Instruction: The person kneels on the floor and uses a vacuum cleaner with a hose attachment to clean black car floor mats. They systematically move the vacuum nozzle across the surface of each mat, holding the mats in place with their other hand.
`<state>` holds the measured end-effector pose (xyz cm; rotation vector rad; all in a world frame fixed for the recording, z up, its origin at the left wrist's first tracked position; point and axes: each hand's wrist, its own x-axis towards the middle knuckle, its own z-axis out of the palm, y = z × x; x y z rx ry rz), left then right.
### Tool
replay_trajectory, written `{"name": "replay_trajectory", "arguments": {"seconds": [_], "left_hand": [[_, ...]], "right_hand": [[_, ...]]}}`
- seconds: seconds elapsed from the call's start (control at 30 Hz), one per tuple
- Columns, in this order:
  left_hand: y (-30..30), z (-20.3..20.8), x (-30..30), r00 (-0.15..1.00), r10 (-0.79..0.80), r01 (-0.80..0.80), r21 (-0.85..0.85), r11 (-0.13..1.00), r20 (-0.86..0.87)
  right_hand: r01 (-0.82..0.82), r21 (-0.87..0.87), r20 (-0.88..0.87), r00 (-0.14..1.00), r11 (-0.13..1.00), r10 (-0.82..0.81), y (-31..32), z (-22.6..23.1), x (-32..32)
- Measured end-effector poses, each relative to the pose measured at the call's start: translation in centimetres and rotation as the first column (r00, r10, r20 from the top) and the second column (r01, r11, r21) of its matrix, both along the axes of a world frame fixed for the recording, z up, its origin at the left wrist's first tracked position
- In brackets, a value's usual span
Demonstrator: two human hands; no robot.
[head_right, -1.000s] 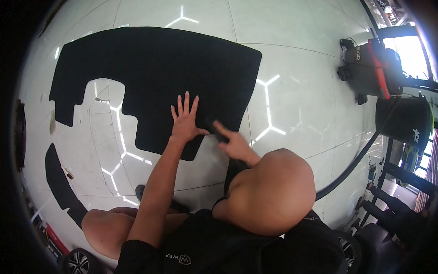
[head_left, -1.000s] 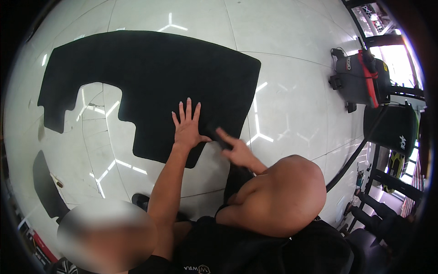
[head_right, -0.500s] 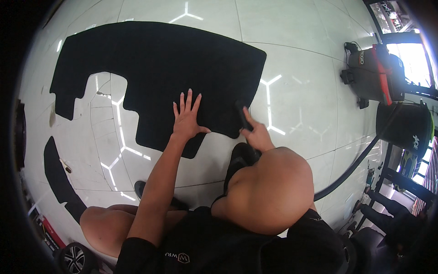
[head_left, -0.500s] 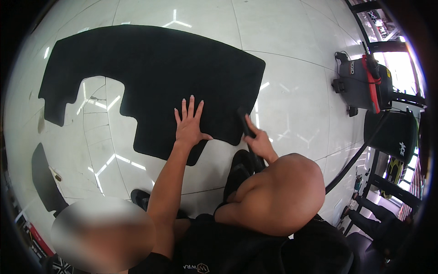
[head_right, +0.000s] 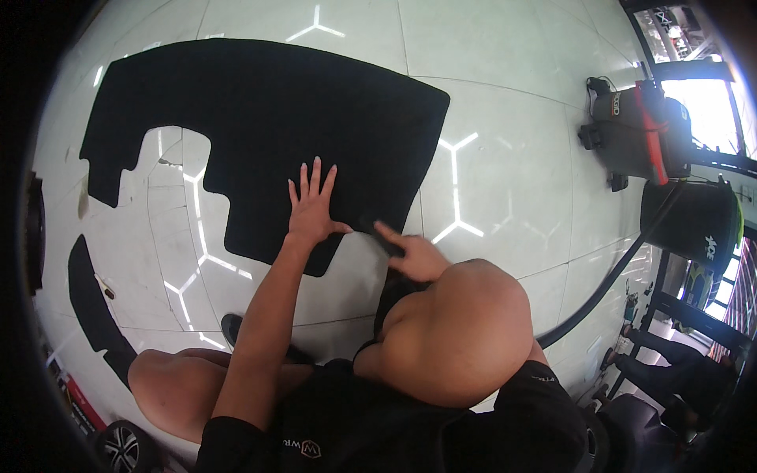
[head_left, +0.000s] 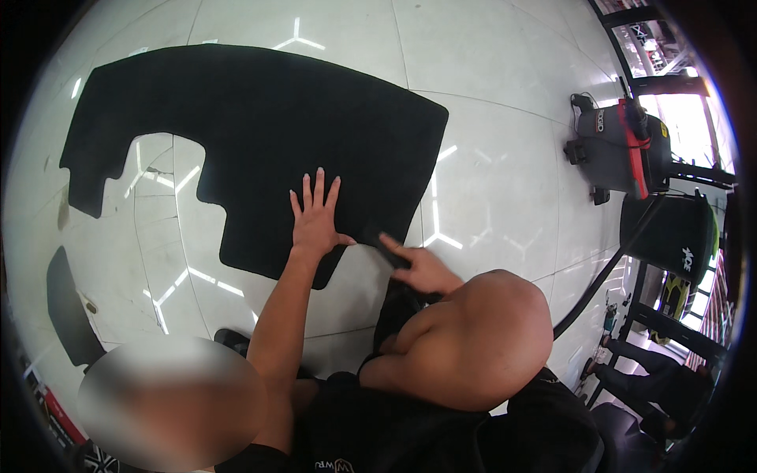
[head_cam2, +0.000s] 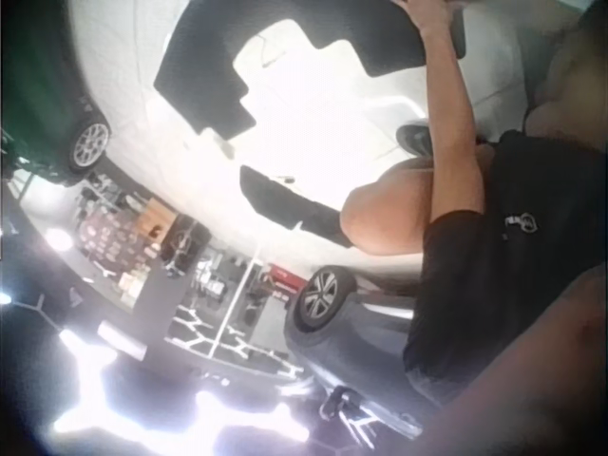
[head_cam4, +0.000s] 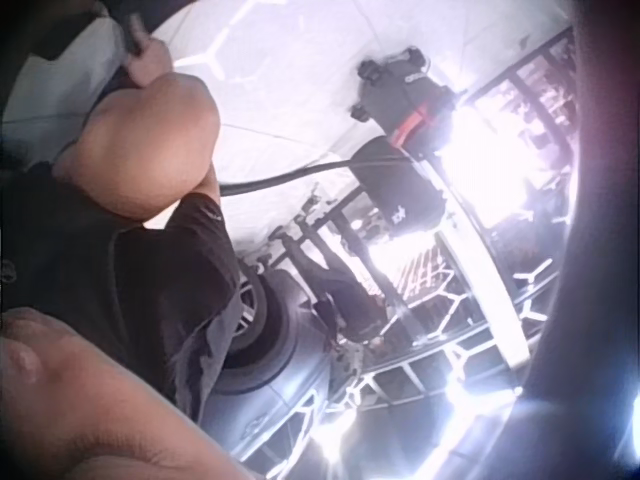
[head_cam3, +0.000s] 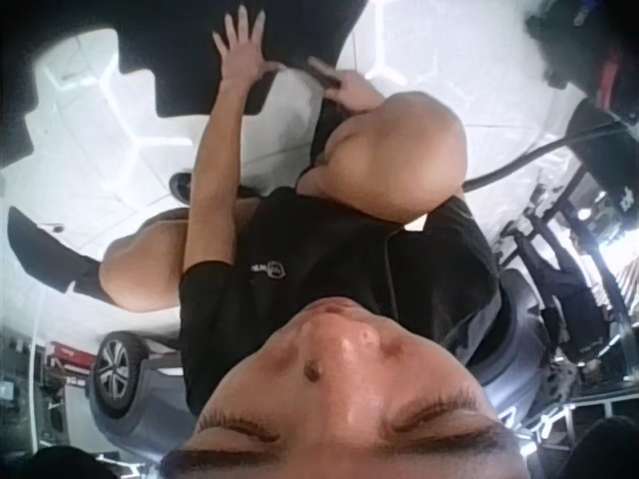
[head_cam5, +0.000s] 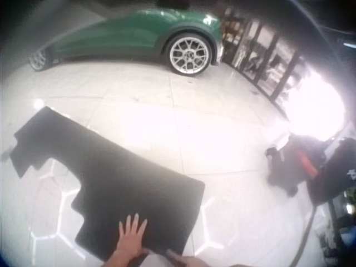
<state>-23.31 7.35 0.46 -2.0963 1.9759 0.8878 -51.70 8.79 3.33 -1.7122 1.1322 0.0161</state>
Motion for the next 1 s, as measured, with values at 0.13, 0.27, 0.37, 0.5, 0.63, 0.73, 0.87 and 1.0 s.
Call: {"name": "replay_trajectory", "arguments": {"seconds": [0.13, 0.27, 0.37, 0.5, 0.63, 0.73, 0.87, 1.0], "left_hand": [[0.4, -0.2, 0.8, 1.000, -0.006, 0.006, 0.002, 1.000, 0.005], [0.1, 0.4, 0.2, 1.000, -0.026, 0.026, 0.002, 1.000, 0.011], [0.3, 0.4, 0.6, 1.000, -0.025, 0.025, -0.001, 1.000, 0.015], [0.4, 0.0, 0.4, 1.000, -0.007, 0.007, -0.001, 1.000, 0.000], [0.6, -0.2, 0.8, 1.000, -0.002, 0.002, -0.004, 1.000, -0.004], [0.4, -0.2, 0.8, 1.000, -0.003, 0.003, -0.002, 1.000, -0.004], [0.4, 0.3, 0.6, 1.000, -0.020, 0.020, 0.030, 0.999, 0.012], [0.3, 0.6, 0.4, 1.000, -0.025, 0.024, 0.041, 0.999, 0.019]], "right_hand": [[0.231, 0.153, -0.226, 0.955, 0.961, -0.193, -3.2, 1.4, -2.6], [-0.185, 0.113, -0.155, 0.967, 0.976, 0.201, 0.6, 1.3, -3.9], [-0.055, 0.233, -0.203, 0.974, 0.971, 0.104, -1.7, 2.7, -4.6], [-0.022, 0.225, -0.260, 0.962, 0.974, 0.081, -2.1, 3.4, -3.7], [-0.100, 0.434, -0.269, 0.934, 0.895, 0.235, -2.3, 4.7, -2.1], [0.024, 0.261, -0.269, 0.962, 0.965, 0.048, -3.1, 3.7, -3.0], [-0.163, 0.286, -0.111, 0.973, 0.944, 0.201, -0.4, 3.1, -2.5], [0.084, 0.228, -0.032, 0.996, 0.970, -0.079, -3.6, 2.8, -3.0]]}}
